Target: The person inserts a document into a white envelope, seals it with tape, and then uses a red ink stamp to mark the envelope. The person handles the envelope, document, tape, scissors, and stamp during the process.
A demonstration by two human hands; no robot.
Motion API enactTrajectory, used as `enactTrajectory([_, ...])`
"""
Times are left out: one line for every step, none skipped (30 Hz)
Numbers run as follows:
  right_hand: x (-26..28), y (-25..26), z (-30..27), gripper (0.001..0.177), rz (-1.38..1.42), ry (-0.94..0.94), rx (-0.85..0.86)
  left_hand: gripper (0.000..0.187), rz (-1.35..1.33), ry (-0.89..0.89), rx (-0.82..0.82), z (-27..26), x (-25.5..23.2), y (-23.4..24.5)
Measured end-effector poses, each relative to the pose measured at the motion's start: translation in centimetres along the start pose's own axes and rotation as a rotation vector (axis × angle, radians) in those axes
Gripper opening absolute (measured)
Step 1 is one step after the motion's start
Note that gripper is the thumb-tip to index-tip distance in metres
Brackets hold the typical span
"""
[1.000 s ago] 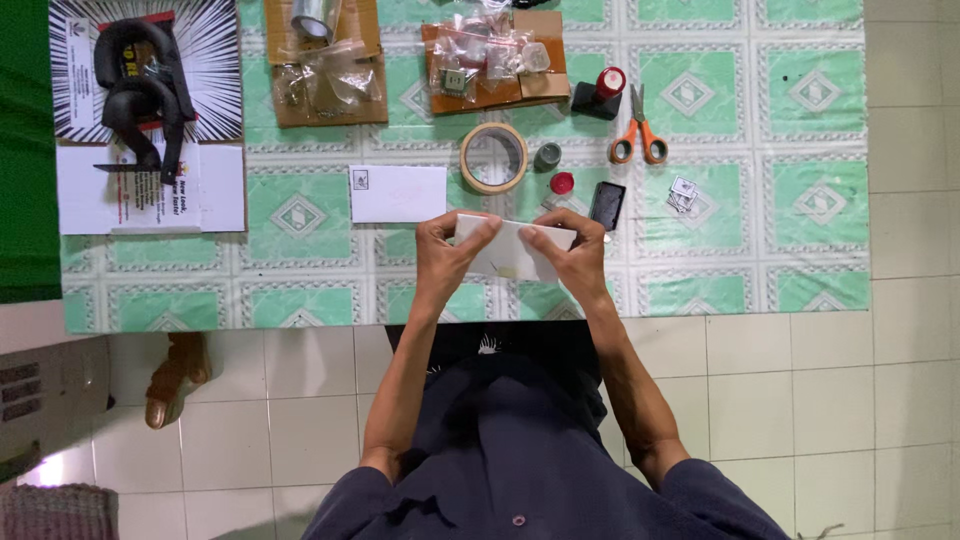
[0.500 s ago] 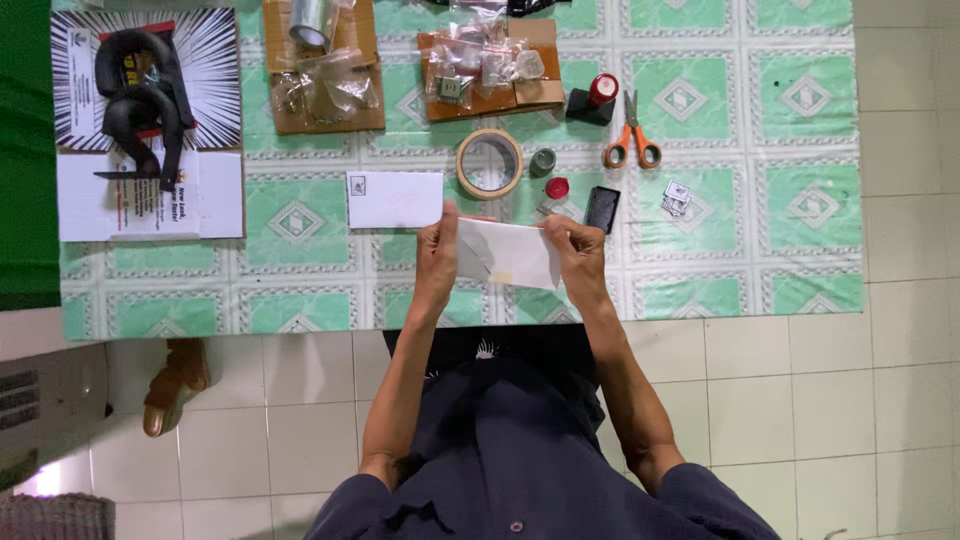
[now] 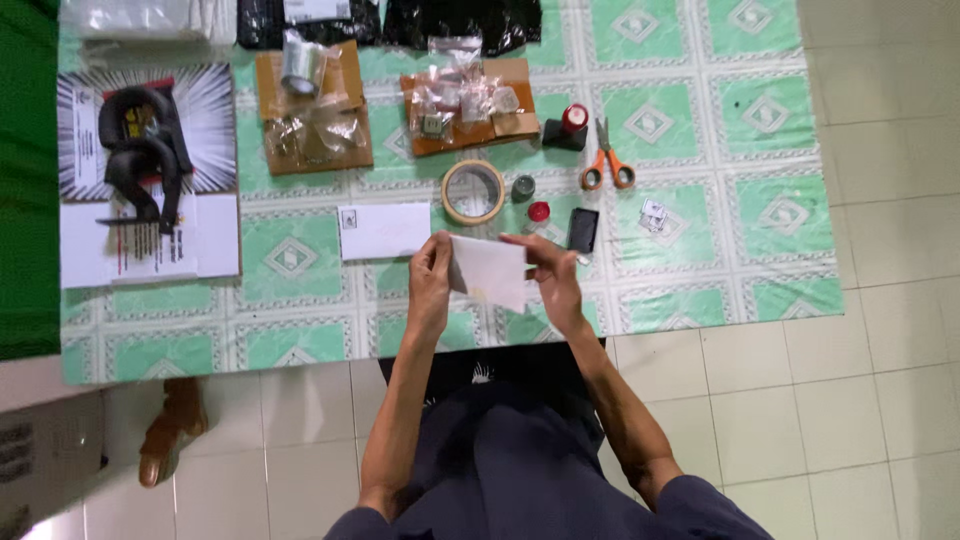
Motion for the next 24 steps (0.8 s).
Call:
enactTrajectory([0.6,-0.9,0.0,0.066,-0.045,0.025,0.063,0.043,-0.056,0.051,-0.007,0.1,1.0,0.1])
enactTrajectory([0.8,-1.2,0.2,0.060,-0.189,0.021,0.055,0.043,-0.100,0.086,0.022,0.2,1.7,-0.2])
enactTrajectory([1.0,-1.4,0.5,0.054,-0.332,0.016,0.047,0.042,-0.143,0.121,0.049,0.2,2.5,-0.4])
enactTrajectory([1.1,-1.6,0.7,0.049,-0.474,0.011,0.037,0.042,-0.186,0.156,0.076,0.1,3.2,-0.6])
enactTrajectory([1.8,-2.1,1.1,0.043,-0.541,0.081,0.043,0.042,-0.173,0.166,0.102,0.2,3.7,-0.8])
enactTrajectory([2.4,-2.6,1.4,0.039,-0.608,0.151,0.048,0.042,-0.160,0.176,0.128,0.3,4.2,-1.3])
enactTrajectory([2.9,-3.1,1.5,0.035,-0.673,0.220,0.055,0.042,-0.148,0.185,0.151,0.3,4.6,-1.7])
enactTrajectory([3.1,-3.4,1.7,0.029,-0.692,0.254,0.074,0.039,-0.130,0.213,0.149,0.3,5.2,-1.8])
enactTrajectory([3.3,-3.5,1.8,0.023,-0.710,0.286,0.093,0.037,-0.111,0.243,0.144,0.1,5.7,-2.0])
enactTrajectory([3.4,-3.6,1.9,0.019,-0.727,0.318,0.112,0.035,-0.093,0.273,0.139,0.1,6.1,-2.2])
enactTrajectory([3.0,-3.3,2.1,0.016,-0.671,0.288,0.121,0.035,-0.099,0.310,0.180,-0.1,6.5,-2.9])
enactTrajectory([2.6,-3.0,2.2,0.014,-0.614,0.259,0.130,0.036,-0.104,0.347,0.222,-0.6,6.7,-3.5])
enactTrajectory([2.0,-2.7,2.2,0.013,-0.556,0.223,0.139,0.038,-0.110,0.390,0.261,-1.3,6.9,-4.0])
enactTrajectory([1.7,-2.4,2.3,0.012,-0.534,0.221,0.134,0.040,-0.089,0.334,0.324,-1.3,6.1,-4.6])
enactTrajectory([1.4,-2.0,2.2,0.011,-0.512,0.214,0.131,0.043,-0.070,0.281,0.384,-1.6,5.4,-5.1])
enactTrajectory([1.1,-1.7,2.1,0.010,-0.491,0.207,0.127,0.047,-0.051,0.228,0.444,-2.0,4.6,-5.7])
enactTrajectory([0.7,-1.1,2.2,0.008,-0.472,0.179,0.101,0.046,0.047,0.106,0.404,-1.9,3.3,-5.2])
enactTrajectory([0.4,-0.6,2.2,0.006,-0.453,0.151,0.076,0.048,0.145,-0.016,0.364,-1.9,2.0,-4.7])
enactTrajectory([0.2,0.0,2.2,0.005,-0.435,0.122,0.050,0.053,0.242,-0.138,0.325,-2.1,0.5,-4.4])
enactTrajectory([0.1,0.4,2.1,0.003,-0.447,0.091,0.026,0.050,0.134,-0.114,0.284,-2.1,0.1,-3.6])
enactTrajectory([0.2,0.9,2.1,0.001,-0.458,0.063,0.000,0.047,0.028,-0.092,0.246,-1.9,-0.5,-2.8])
enactTrajectory([0.3,1.4,2.1,0.001,-0.470,0.035,-0.025,0.045,-0.078,-0.070,0.208,-1.8,-1.0,-2.1])
enactTrajectory([0.5,1.3,2.1,0.002,-0.483,0.030,-0.014,0.049,-0.128,-0.047,0.178,-1.9,-1.5,-1.3])
enactTrajectory([0.8,1.3,2.0,0.004,-0.497,0.025,-0.004,0.054,-0.179,-0.023,0.148,-2.1,-1.9,-0.6])
Point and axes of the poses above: each hand's wrist, its own z-axis towards the middle knuckle, its own y-axis out of the back of the hand, x = y × z, the point moved 10 cm from there along z, towards the middle knuckle, and after that the axes turned 3 degrees about -z, right-handed, at the moved point
